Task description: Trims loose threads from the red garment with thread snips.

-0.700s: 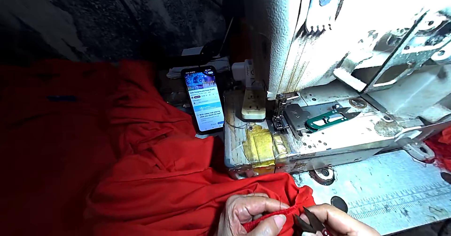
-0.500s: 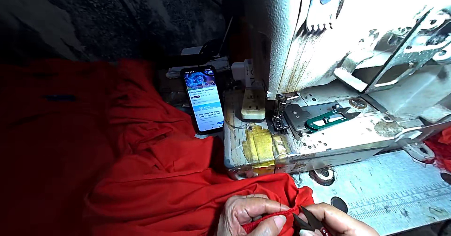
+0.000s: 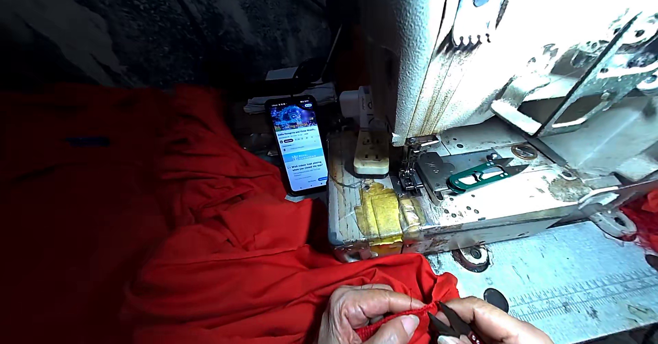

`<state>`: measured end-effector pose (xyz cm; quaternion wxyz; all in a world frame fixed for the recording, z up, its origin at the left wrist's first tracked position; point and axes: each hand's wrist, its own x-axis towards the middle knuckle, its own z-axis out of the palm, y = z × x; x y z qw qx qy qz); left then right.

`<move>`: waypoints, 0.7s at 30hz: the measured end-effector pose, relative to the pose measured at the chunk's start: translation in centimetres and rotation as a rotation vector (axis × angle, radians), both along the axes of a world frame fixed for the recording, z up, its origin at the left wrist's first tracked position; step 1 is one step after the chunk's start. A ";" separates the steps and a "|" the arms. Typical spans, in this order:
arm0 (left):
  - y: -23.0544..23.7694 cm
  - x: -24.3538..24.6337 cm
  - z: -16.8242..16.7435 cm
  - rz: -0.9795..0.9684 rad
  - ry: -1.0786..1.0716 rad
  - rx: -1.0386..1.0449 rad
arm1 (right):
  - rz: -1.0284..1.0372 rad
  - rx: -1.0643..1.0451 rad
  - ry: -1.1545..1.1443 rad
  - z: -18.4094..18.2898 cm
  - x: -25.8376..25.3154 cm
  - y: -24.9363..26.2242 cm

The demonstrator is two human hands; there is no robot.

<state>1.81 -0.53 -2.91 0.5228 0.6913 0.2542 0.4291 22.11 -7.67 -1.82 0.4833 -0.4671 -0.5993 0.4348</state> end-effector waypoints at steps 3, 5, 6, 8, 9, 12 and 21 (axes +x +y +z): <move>0.0 0.0 0.0 0.001 0.000 0.008 | 0.007 0.001 0.000 0.0 0.0 0.0; 0.0 0.0 0.0 -0.002 0.000 0.011 | 0.004 -0.004 0.008 -0.1 0.0 0.1; 0.1 0.0 -0.1 -0.005 0.003 0.017 | 0.002 -0.007 0.009 -0.1 0.0 0.1; 0.1 0.0 0.0 -0.021 0.011 0.037 | -0.004 -0.011 0.004 -0.1 0.0 0.2; 0.1 0.0 0.0 -0.022 0.012 0.041 | -0.004 -0.011 0.006 -0.1 0.0 0.2; -0.1 0.3 0.2 0.003 -0.003 0.017 | 0.003 0.012 0.017 -0.3 -0.1 0.2; -0.3 0.4 0.2 0.019 -0.051 -0.049 | 0.043 0.091 0.087 -1.4 -0.2 0.7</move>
